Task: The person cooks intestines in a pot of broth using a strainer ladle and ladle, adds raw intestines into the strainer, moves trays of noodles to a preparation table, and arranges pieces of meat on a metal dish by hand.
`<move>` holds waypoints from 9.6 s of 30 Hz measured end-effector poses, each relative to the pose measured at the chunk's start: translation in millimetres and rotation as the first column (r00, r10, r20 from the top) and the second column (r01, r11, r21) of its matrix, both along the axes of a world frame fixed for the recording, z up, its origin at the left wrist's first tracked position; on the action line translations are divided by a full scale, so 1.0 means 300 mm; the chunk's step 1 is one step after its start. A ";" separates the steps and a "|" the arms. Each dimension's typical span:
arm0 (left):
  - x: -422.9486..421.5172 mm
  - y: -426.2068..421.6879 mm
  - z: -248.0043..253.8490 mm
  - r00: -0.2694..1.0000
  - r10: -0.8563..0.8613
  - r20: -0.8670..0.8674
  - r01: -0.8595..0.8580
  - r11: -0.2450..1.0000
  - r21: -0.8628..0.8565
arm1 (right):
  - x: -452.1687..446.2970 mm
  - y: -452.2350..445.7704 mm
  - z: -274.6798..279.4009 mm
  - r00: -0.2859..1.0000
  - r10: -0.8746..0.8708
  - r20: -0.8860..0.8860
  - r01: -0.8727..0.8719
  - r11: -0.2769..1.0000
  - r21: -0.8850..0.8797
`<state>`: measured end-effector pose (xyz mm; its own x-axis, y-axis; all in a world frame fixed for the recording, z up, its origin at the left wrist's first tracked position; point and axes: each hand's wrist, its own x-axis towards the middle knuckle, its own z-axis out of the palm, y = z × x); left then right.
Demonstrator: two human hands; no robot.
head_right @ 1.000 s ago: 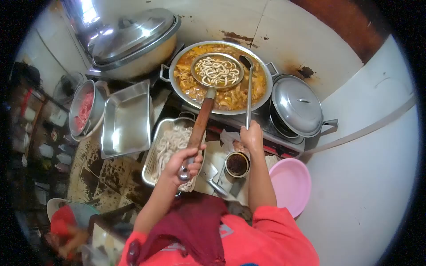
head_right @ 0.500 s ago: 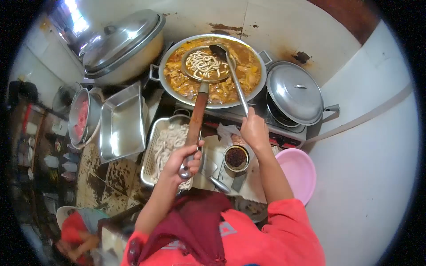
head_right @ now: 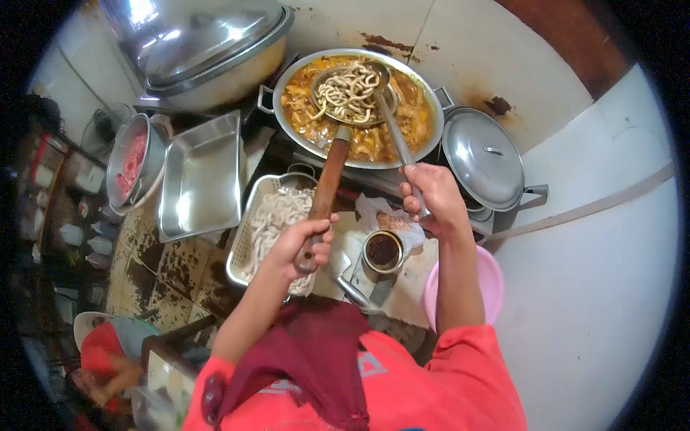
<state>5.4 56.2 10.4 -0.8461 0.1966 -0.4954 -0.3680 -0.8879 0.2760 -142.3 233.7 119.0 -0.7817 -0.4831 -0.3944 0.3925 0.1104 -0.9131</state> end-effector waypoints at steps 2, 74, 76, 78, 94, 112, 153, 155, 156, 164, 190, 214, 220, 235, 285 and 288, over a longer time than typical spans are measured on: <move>0.003 -0.001 0.001 1.000 -0.007 -0.002 0.007 1.000 0.017 | 0.018 -0.007 0.012 0.992 0.002 -0.126 0.011 0.995 0.102; 0.004 -0.018 -0.005 1.000 -0.008 -0.024 0.007 1.000 -0.022 | -0.122 0.023 -0.188 0.889 0.012 0.458 0.160 0.929 -0.334; 0.006 -0.025 -0.003 1.000 -0.005 -0.013 0.004 1.000 -0.004 | -0.096 0.034 -0.143 0.941 -0.014 0.337 0.113 0.955 -0.274; 0.009 -0.039 -0.003 1.000 -0.007 -0.011 0.007 1.000 0.030 | -0.044 0.024 -0.076 0.992 -0.040 0.121 0.054 0.991 -0.120; -0.032 -0.042 -0.025 0.998 0.028 -0.060 -0.026 0.999 0.033 | -0.101 0.054 -0.393 0.359 0.258 -0.897 0.553 0.715 0.427; 0.097 0.043 -0.097 0.984 -0.023 -0.176 -0.007 0.985 -0.172 | 0.021 0.094 -0.666 0.747 0.116 0.654 0.534 0.482 -0.695; 0.810 -0.534 -0.135 0.989 -0.001 -0.146 -0.080 0.831 -0.551 | 0.303 -0.331 -0.338 0.971 0.050 0.233 0.080 0.853 -0.516; 0.829 -0.592 -0.177 0.985 0.121 -0.122 -0.170 0.796 -0.581 | 0.298 -0.359 -0.402 0.975 0.025 0.219 0.095 0.850 -0.518; 0.831 -0.620 -0.182 0.980 0.171 -0.100 -0.196 0.770 -0.607 | 0.292 -0.381 -0.411 0.978 0.017 0.208 0.096 0.849 -0.520; 0.889 -0.756 -0.243 0.925 0.378 -0.038 -0.324 0.731 -0.600 | 0.336 -0.394 -0.464 0.866 0.227 0.445 0.157 0.721 -0.674; 0.594 -0.823 -0.345 0.714 0.691 -0.113 -0.666 0.620 -0.414 | 0.747 -0.375 -0.157 0.941 0.118 0.316 -0.037 0.968 -0.250; 0.598 -0.825 -0.375 0.695 0.713 -0.089 -0.697 0.638 -0.327 | 0.859 -0.595 -0.218 0.731 0.445 -0.518 0.040 0.729 0.683; 0.600 -0.802 -0.410 0.647 0.762 0.028 -0.719 0.621 -0.311 | 0.736 -0.481 -0.193 0.950 0.123 -0.288 -0.019 0.940 0.341; 0.653 -0.302 -0.496 0.864 0.489 0.117 -0.147 0.469 -0.871 | -0.045 -0.125 -0.588 0.886 0.273 0.374 0.050 0.747 -0.663; 0.638 -0.508 -0.536 0.956 0.289 0.046 -0.200 0.759 -0.619 | 0.405 -0.588 -0.076 0.880 0.088 -0.466 -0.119 0.992 -0.037; 0.640 -0.511 -0.551 0.932 0.357 0.056 -0.258 0.767 -0.587 | 0.359 -0.572 0.044 0.837 0.111 -0.536 -0.190 0.977 -0.093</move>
<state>197.5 -97.2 -154.8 -0.7145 -0.4150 -0.5633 -0.1838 -0.6655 0.7234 -34.6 62.1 132.2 -0.7651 -0.6301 0.1330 -0.1615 -0.0123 -0.9868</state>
